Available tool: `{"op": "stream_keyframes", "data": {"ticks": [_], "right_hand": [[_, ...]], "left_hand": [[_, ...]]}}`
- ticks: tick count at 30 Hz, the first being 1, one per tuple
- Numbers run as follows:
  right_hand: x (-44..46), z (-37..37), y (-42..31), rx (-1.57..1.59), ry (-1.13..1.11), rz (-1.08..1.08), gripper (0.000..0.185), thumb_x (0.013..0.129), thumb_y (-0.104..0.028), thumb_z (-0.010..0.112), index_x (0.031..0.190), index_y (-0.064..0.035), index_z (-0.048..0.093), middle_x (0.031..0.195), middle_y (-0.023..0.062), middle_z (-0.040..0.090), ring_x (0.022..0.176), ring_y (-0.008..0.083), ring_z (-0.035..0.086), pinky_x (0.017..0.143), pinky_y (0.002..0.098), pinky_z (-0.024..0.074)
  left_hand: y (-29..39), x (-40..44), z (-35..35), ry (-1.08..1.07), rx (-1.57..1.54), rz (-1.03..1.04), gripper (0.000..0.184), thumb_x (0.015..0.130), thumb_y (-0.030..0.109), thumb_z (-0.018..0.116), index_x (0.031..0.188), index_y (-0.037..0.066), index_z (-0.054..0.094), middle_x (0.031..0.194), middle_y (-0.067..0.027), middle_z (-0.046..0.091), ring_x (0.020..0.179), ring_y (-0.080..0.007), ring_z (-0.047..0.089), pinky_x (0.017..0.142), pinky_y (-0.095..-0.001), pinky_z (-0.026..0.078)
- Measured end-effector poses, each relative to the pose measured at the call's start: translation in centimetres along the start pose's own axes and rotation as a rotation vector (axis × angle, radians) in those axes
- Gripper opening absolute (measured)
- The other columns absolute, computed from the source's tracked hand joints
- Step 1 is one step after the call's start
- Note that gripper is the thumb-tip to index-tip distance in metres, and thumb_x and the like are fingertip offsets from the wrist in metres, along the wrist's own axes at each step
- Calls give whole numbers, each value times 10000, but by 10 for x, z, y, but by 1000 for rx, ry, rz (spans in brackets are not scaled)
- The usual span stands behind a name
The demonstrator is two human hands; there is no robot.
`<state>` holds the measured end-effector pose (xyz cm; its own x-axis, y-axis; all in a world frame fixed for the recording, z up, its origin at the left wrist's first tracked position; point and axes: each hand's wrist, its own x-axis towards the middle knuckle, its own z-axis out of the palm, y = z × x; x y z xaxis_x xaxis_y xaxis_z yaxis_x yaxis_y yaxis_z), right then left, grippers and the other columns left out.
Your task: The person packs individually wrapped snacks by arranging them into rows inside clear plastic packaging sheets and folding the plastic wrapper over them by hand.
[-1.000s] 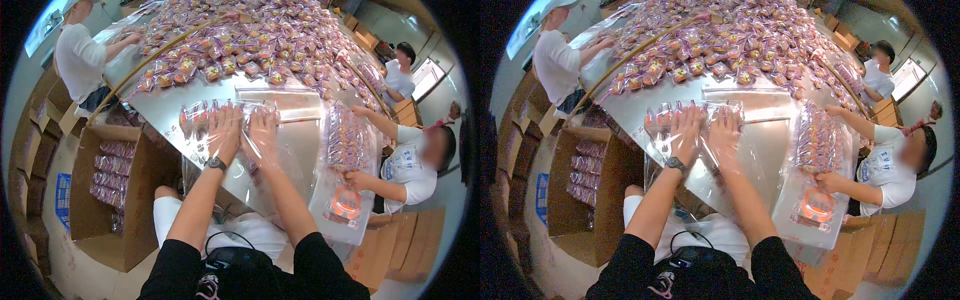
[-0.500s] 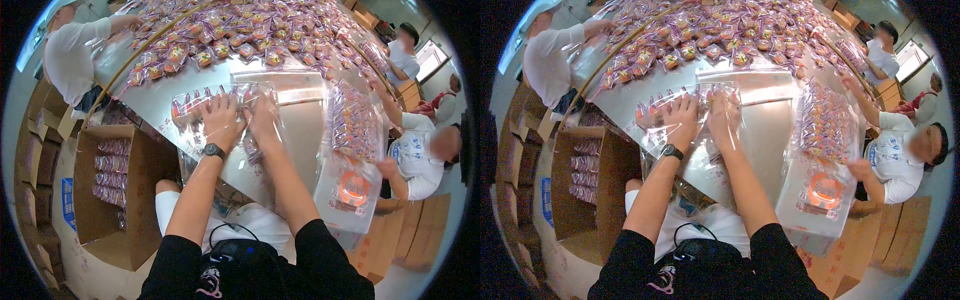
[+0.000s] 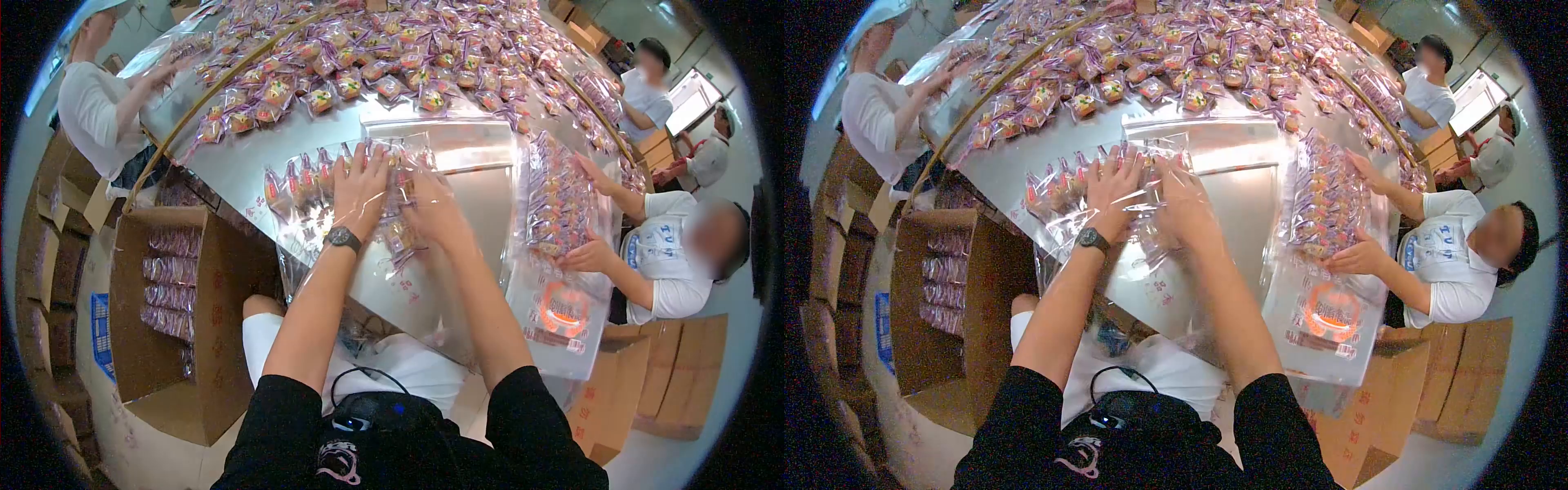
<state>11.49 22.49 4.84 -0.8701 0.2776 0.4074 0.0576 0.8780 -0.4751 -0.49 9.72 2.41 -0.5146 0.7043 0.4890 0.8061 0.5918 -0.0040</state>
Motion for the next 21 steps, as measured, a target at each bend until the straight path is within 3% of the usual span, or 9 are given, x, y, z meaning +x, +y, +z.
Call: {"op": "stream_keyframes", "data": {"ticks": [4,7,8,11,15,21], "right_hand": [[-1,-9,-4,-257,-228,11,609,817,-172,710,1413,-101,608,1400,139,644,1343,357,557,1178,499,384],[1,-10,1,-262,-191,-49,545,805,-192,732,1344,-135,674,1378,112,665,1330,334,572,1172,497,395],[-3,0,10,-277,-136,-87,530,802,-196,738,1326,-135,686,1371,111,669,1327,321,577,1169,494,401],[-2,13,13,-268,5,-88,485,801,-199,741,1282,-142,715,1366,103,676,1322,291,591,1158,481,420],[4,24,10,-372,118,-80,467,813,-200,731,1276,-136,719,1373,94,675,1330,278,593,1148,472,438],[13,35,4,-469,226,-72,434,846,-204,704,1276,-148,716,1308,91,697,1207,320,632,1069,446,456]], "left_hand": [[-1,-5,5,5,-35,-1,379,944,177,594,1315,154,669,1397,-41,633,1410,-315,493,1145,-594,363],[-1,-1,4,-90,29,-22,522,956,402,643,1427,180,607,1461,-12,611,1408,-324,513,1123,-582,381],[0,-2,12,37,-16,-36,389,930,193,615,1314,175,671,1287,-44,702,1357,-323,540,1123,-600,373],[-5,-6,10,38,0,-13,499,945,320,656,1421,177,610,1438,-8,631,1364,-324,557,1089,-583,403],[-2,-7,-4,-2,7,-36,498,939,292,636,1422,174,609,1453,-19,625,1338,-323,576,1076,-575,411],[-1,-12,9,70,51,-62,507,932,221,607,1431,132,597,1459,-59,617,1324,-347,573,1123,-576,379]]}}
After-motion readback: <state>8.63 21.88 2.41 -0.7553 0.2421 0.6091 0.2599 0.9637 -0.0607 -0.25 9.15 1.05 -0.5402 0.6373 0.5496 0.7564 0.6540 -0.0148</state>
